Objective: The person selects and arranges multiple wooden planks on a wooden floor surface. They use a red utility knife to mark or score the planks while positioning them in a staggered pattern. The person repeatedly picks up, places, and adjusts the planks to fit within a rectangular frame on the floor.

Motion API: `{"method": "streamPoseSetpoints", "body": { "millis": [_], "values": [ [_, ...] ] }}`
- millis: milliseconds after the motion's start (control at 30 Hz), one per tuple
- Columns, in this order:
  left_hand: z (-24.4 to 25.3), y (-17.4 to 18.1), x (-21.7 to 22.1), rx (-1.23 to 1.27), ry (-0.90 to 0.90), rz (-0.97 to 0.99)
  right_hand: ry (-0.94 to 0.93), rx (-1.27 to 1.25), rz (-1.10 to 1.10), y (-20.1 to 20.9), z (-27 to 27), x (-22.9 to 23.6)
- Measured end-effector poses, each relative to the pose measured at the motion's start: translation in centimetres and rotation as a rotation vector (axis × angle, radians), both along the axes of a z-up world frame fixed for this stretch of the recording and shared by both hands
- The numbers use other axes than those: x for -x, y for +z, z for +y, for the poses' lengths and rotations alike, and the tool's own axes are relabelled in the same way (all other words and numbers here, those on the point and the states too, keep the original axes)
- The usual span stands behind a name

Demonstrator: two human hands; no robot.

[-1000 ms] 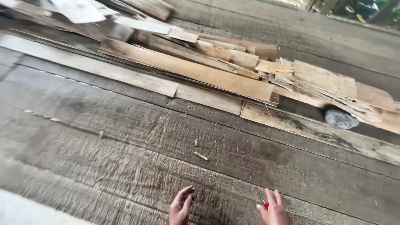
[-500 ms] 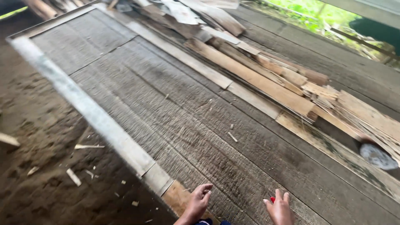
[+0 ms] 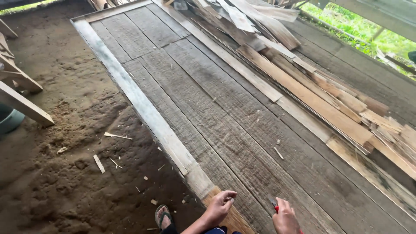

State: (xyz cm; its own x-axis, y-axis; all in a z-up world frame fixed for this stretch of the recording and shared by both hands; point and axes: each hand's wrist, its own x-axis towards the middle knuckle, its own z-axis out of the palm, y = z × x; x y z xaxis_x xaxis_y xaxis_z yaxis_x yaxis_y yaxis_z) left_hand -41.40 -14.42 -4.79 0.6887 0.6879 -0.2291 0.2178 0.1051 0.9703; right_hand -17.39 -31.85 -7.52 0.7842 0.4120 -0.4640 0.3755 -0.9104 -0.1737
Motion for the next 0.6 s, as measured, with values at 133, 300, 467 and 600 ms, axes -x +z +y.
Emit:
{"method": "streamPoseSetpoints", "body": {
  "millis": [133, 300, 467, 600],
  "values": [
    [6.7, -1.4, 2.7, -0.014, -0.059, -0.111, 0.102, -0.107, -0.24, -5.7, 5.3, 1.0],
    [19.2, 1.4, 6.7, 0.153, -0.062, -0.132, 0.077, -0.102, -0.396, -8.5, 14.5, 0.6],
    [30.7, 3.9, 11.3, 0.094, -0.066, -0.042, -0.017, 0.053, -0.272, -13.4, 17.6, -2.0],
    [36.9, 3.7, 13.5, 0.111, -0.012, -0.016, -0.213, 0.092, -0.221, -13.8, 17.4, -3.6]
  ]
}}
